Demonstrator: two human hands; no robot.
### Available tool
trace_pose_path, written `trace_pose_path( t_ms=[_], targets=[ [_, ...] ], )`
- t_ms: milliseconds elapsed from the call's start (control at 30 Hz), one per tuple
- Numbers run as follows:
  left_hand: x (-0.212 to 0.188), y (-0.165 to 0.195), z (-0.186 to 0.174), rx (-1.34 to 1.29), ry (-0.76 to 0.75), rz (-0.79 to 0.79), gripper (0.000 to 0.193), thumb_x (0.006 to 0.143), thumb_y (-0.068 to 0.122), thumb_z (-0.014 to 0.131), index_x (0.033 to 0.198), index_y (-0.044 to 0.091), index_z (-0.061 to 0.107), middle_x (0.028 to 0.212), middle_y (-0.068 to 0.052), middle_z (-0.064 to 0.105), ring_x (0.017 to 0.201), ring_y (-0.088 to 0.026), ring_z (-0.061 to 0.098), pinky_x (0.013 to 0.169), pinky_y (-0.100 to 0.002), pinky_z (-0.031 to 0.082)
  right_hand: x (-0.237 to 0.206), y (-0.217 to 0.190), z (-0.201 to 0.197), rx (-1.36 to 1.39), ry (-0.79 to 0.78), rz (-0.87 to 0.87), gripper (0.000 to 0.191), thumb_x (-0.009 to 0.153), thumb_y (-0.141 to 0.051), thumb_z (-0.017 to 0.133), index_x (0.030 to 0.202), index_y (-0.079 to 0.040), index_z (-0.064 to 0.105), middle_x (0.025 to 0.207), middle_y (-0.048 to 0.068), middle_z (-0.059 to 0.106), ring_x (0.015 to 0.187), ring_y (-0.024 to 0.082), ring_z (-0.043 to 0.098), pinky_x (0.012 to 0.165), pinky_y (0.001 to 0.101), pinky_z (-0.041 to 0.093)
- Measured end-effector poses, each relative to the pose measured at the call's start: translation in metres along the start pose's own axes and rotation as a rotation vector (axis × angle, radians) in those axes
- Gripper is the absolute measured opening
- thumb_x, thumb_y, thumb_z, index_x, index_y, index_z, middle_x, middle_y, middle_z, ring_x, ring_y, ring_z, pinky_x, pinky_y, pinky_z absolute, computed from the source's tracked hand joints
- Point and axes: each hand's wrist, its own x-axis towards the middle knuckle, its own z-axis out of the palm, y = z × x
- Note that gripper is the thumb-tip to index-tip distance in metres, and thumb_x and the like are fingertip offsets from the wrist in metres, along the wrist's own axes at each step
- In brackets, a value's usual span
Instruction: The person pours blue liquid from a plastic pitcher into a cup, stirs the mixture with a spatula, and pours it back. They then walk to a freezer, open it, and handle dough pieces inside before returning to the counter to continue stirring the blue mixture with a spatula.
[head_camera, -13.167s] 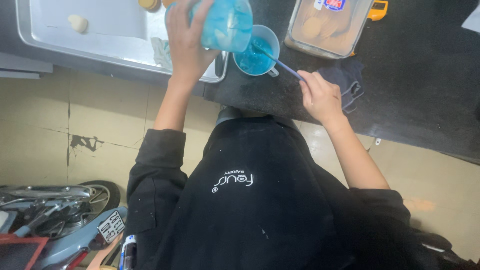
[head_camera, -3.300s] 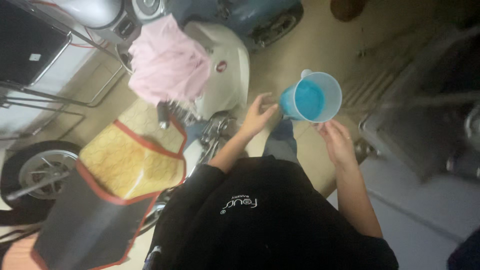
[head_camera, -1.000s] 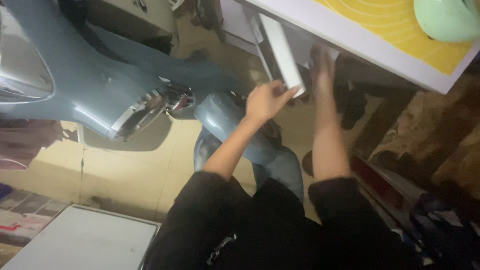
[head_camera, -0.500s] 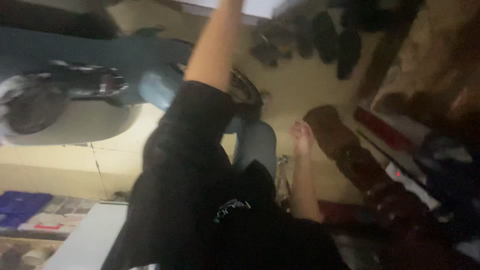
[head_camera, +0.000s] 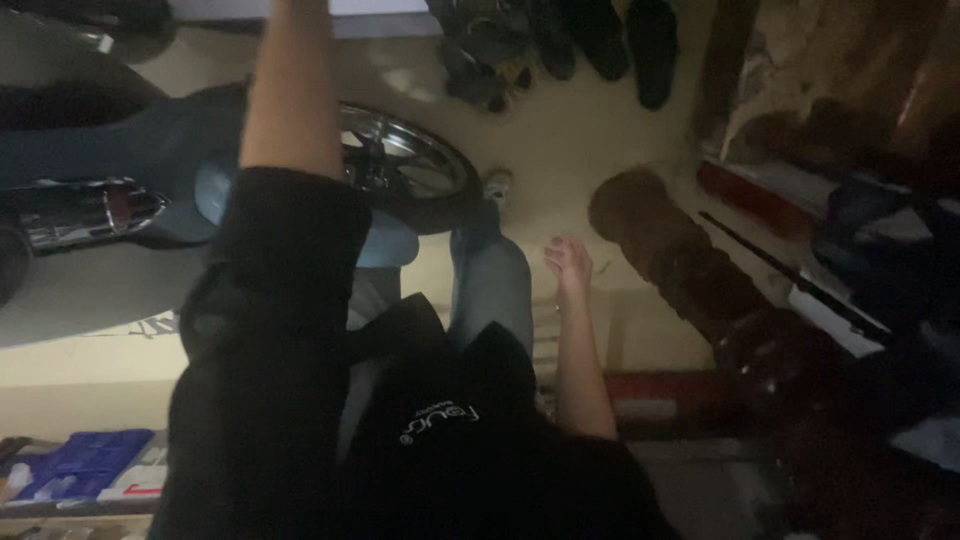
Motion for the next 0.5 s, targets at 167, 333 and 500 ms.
trace_pose_path(
  t_ms=[167, 333, 500],
  targets=[
    [0.033, -0.03, -0.017, 0.005, 0.001, -0.015, 0.038, 0.083, 0.044, 0.065, 0.096, 0.01, 0.076, 0.082, -0.011, 0.075, 0.077, -0.023, 0.071, 0.07, -0.039, 0.057, 0.0, -0.009, -0.01, -0.163, 0.086, 0.107, 0.04, 0.102, -0.035, 0.056, 0.129, -0.005, 0.061, 0.12, 0.01, 0.068, 0.107, 0.022, 0.069, 0.094, 0.0375, 0.055],
    [0.051, -0.035, -0.013, -0.008, 0.018, -0.037, 0.036, 0.084, 0.041, 0.066, 0.098, 0.009, 0.076, 0.082, -0.01, 0.075, 0.076, -0.022, 0.071, 0.069, -0.039, 0.057, 0.008, -0.013, -0.031, -0.125, 0.055, 0.101, 0.037, 0.1, -0.032, 0.056, 0.126, -0.005, 0.063, 0.116, 0.011, 0.068, 0.103, 0.023, 0.069, 0.091, 0.0377, 0.056],
    [0.063, -0.034, -0.01, -0.01, 0.039, -0.055, 0.035, 0.084, 0.039, 0.067, 0.099, 0.008, 0.075, 0.082, -0.01, 0.075, 0.075, -0.021, 0.07, 0.067, -0.038, 0.057, 0.02, -0.011, -0.049, -0.11, 0.038, 0.129, 0.037, 0.099, -0.03, 0.056, 0.126, -0.006, 0.063, 0.114, 0.01, 0.068, 0.101, 0.023, 0.069, 0.088, 0.0371, 0.056]
  ],
)
